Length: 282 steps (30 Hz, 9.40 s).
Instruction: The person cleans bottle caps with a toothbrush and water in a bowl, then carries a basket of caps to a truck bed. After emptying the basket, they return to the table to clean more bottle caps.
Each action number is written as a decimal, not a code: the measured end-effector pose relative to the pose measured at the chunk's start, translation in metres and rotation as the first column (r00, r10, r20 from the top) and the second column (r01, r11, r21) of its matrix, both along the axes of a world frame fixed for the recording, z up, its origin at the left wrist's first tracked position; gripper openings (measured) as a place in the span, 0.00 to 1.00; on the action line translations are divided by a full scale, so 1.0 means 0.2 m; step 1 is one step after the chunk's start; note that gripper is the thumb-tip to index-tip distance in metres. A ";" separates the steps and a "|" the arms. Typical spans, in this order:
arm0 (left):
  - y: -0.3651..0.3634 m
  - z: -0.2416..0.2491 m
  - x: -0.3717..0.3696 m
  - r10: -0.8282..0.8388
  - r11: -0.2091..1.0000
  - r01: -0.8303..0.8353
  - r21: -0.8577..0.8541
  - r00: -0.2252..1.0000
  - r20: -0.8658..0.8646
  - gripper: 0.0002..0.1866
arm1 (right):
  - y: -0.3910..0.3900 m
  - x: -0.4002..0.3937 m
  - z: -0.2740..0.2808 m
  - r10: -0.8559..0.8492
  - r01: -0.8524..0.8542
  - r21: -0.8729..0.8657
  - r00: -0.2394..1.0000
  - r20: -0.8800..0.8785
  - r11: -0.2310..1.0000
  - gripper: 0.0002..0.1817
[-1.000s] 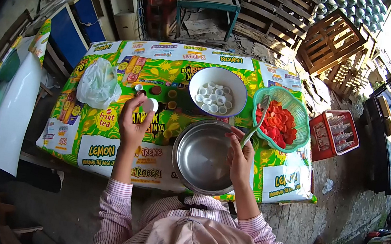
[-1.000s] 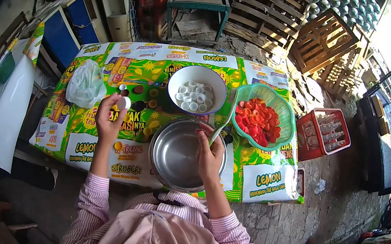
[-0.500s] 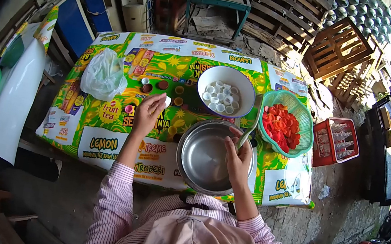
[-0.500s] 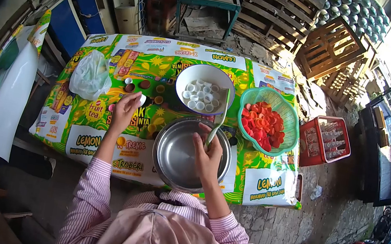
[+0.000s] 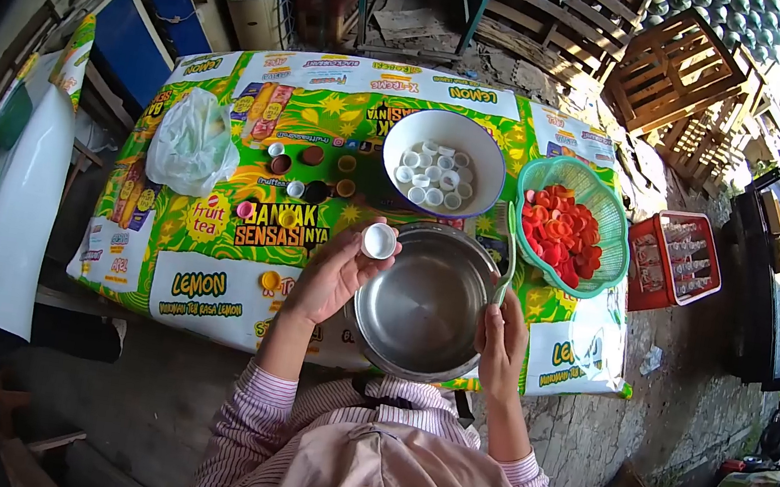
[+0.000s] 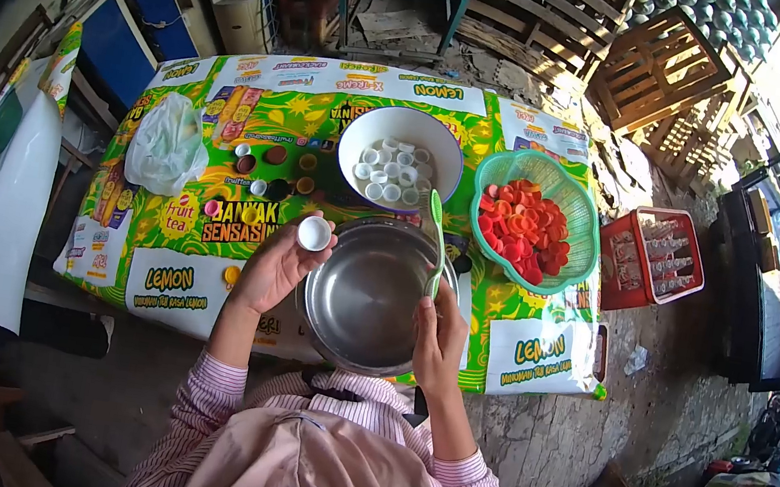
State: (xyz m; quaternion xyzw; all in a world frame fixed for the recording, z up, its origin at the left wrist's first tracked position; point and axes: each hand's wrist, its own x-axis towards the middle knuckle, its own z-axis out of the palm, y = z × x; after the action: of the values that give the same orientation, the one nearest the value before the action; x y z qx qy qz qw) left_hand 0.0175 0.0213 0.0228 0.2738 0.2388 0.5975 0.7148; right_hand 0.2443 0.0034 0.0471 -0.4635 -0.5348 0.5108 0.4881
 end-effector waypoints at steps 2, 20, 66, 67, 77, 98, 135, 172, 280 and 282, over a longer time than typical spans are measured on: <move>0.02 -0.11 0.09 -0.025 1.000 0.030 0.010 0.947 -0.320 0.18 | -0.03 0.07 0.00 -0.094 0.094 -0.011 0.995 -0.042 0.996 0.20; 0.12 -0.32 0.34 0.281 0.831 0.459 0.316 0.145 -0.949 0.23 | -0.31 0.26 -0.14 -0.380 0.373 -0.100 0.923 -0.061 0.922 0.17; 0.00 -0.26 0.37 -0.071 0.997 0.055 -0.050 0.904 -0.421 0.21 | -0.15 0.28 -0.09 0.077 -0.192 0.076 0.677 0.732 0.978 0.28; -0.01 -0.25 0.38 -0.064 0.998 0.046 -0.053 0.904 -0.423 0.21 | -0.14 0.30 -0.13 0.042 -0.177 0.110 0.685 0.727 0.978 0.28; -0.02 -0.28 0.46 0.194 0.981 -0.171 0.095 0.810 -0.554 0.19 | -0.08 0.30 -0.21 0.389 -0.349 -0.233 0.908 0.157 0.908 0.24; -0.03 -0.19 0.43 -0.270 0.870 -0.025 -0.493 0.812 -0.517 0.24 | 0.03 0.47 -0.10 0.108 -0.588 0.140 0.366 0.924 0.797 0.36; -0.10 -0.23 0.55 0.220 0.939 -0.268 -0.214 0.949 -0.225 0.11 | 0.02 0.44 -0.13 0.279 -0.428 0.093 0.724 0.631 0.899 0.26; -0.16 -0.20 0.55 0.288 0.891 -0.169 -0.421 0.928 0.236 0.20 | 0.00 0.36 -0.18 0.292 -0.425 0.166 0.810 0.508 0.890 0.25; 0.00 -0.33 0.42 0.277 0.942 0.259 0.212 -0.249 -0.928 0.17 | -0.17 0.45 -0.17 -0.077 -0.010 0.152 0.826 0.559 0.988 0.23; -0.01 -0.33 0.40 0.287 0.942 0.253 0.222 -0.261 -0.922 0.17 | -0.17 0.46 -0.17 -0.063 -0.017 0.137 0.829 0.555 0.990 0.23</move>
State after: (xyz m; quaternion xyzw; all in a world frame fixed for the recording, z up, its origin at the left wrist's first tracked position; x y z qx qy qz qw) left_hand 0.0979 0.0201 -0.0428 0.7522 0.6093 0.1824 0.1722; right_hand 0.3362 -0.0307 0.0131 -0.5645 -0.6817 0.3098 0.3472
